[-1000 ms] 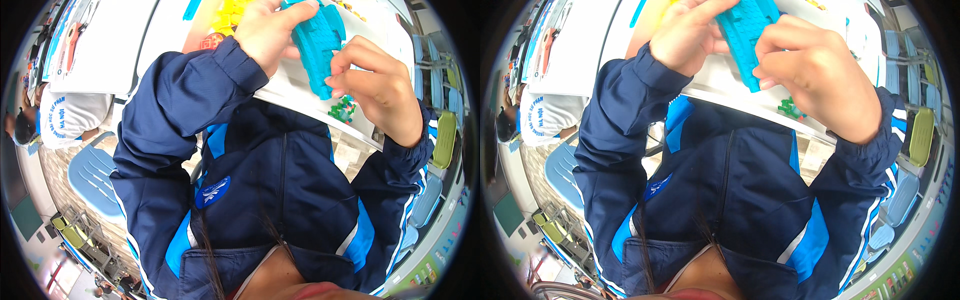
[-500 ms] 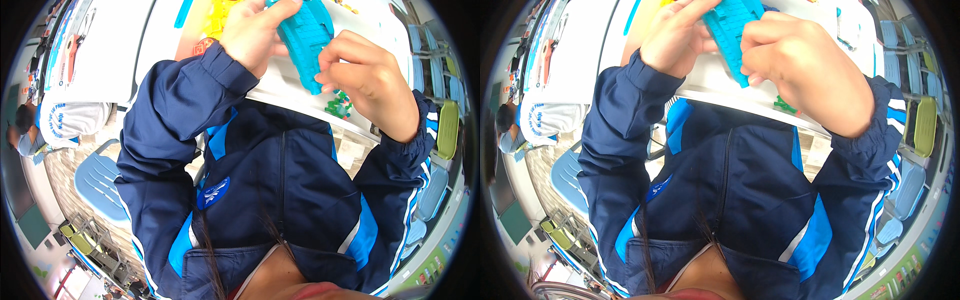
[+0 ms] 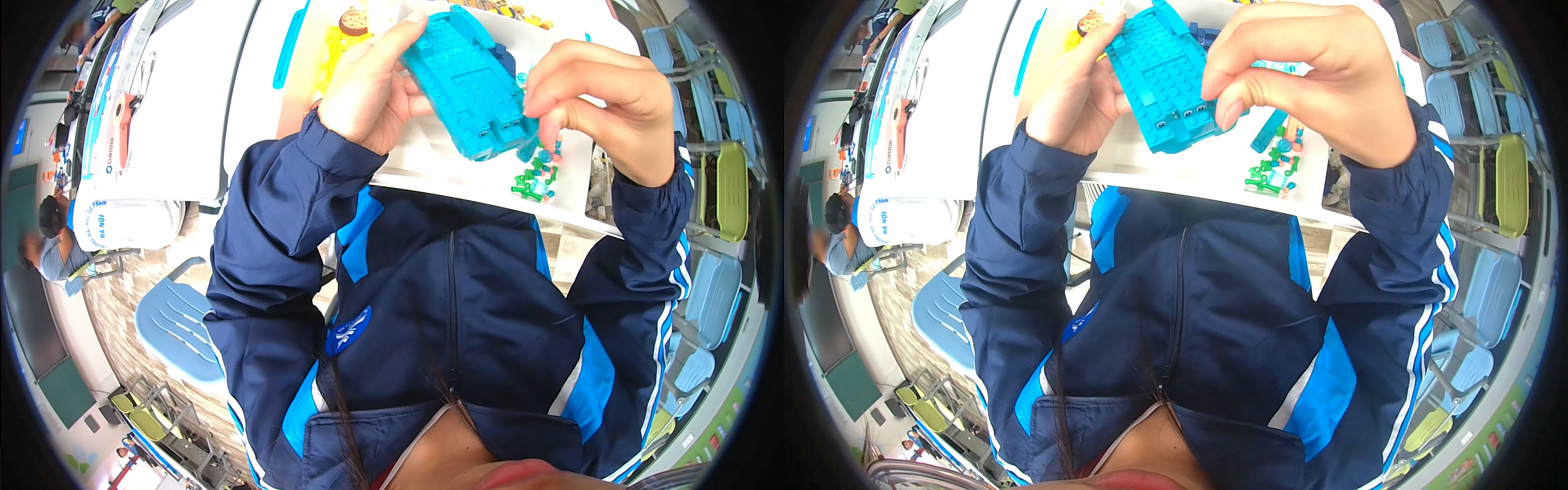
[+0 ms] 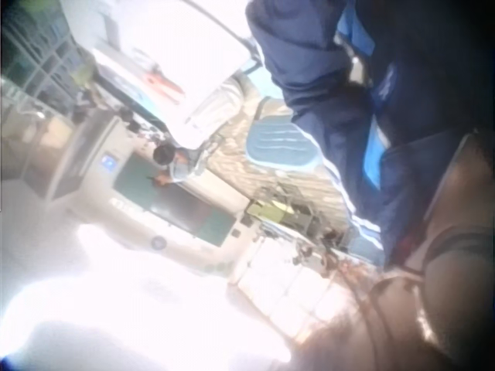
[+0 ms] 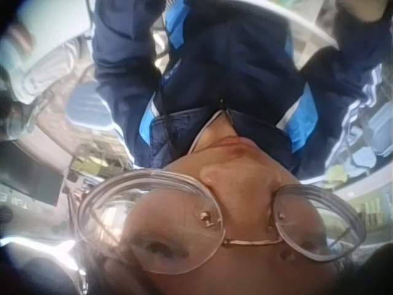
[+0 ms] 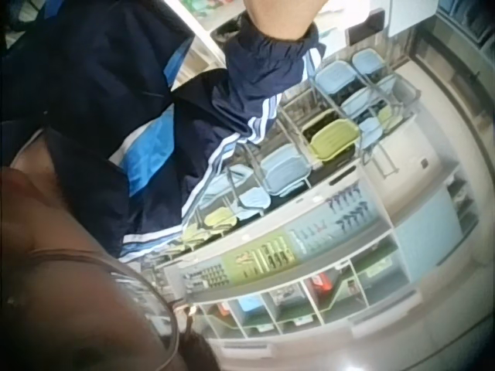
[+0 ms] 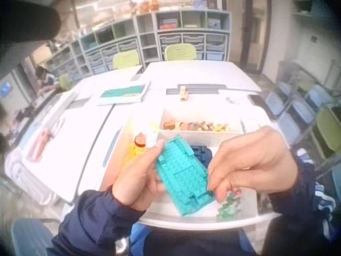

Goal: The person assembles a teal Lego structure by attaching small pieces to a base, using shears to cut a piece, and adding a small fan-like component. The person continues to attach additional small pieces to the structure.

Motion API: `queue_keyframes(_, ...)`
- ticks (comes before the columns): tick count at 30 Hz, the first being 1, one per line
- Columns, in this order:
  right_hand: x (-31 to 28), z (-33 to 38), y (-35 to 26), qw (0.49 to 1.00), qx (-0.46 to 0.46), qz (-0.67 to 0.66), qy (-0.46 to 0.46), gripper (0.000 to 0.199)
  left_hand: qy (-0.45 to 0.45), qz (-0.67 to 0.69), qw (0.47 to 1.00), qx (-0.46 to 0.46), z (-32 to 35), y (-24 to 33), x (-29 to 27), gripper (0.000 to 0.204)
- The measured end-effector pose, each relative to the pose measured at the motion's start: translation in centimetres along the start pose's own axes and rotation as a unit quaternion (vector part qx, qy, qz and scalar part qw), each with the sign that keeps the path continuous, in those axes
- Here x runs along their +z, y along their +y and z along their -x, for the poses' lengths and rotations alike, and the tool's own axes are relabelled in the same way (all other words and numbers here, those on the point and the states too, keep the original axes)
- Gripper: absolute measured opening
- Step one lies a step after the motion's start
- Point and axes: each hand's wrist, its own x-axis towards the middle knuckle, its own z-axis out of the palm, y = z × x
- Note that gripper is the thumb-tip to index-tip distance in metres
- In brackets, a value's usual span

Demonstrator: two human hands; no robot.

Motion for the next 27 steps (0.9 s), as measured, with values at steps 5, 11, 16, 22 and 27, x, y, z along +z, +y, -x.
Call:
queue_keyframes(5, 0.1, -0.5, 0.9, 0.999, -0.014, 0.028, -0.027, 0.014, 0.001, -0.03, 1.0, -0.002, 0.2, 0.2, -0.8, 0.035)
queue_keyframes(11, -0.3, -0.4, 1.1, 0.999, 0.025, -0.033, -0.028, 0.014, 0.003, -0.032, 0.995, -0.095, 1.0, 2.2, 1.2, 0.043)
queue_keyframes(16, -0.3, -0.4, 1.3, 0.997, 0.022, -0.068, -0.039, 0.01, 0.008, -0.035, 0.996, -0.084, 1.0, 2.2, 1.4, 0.043)
queue_keyframes(22, -0.1, -0.5, 1.8, 0.99, 0.042, -0.101, -0.088, 0.014, 0.019, -0.042, 0.994, -0.095, 1.6, 2.1, 1.6, 0.043)
queue_keyframes(27, -0.6, -0.6, 1.7, 0.99, 0.033, -0.078, -0.111, 0.016, 0.015, -0.058, 0.994, -0.086, 1.4, 1.9, 1.3, 0.043)
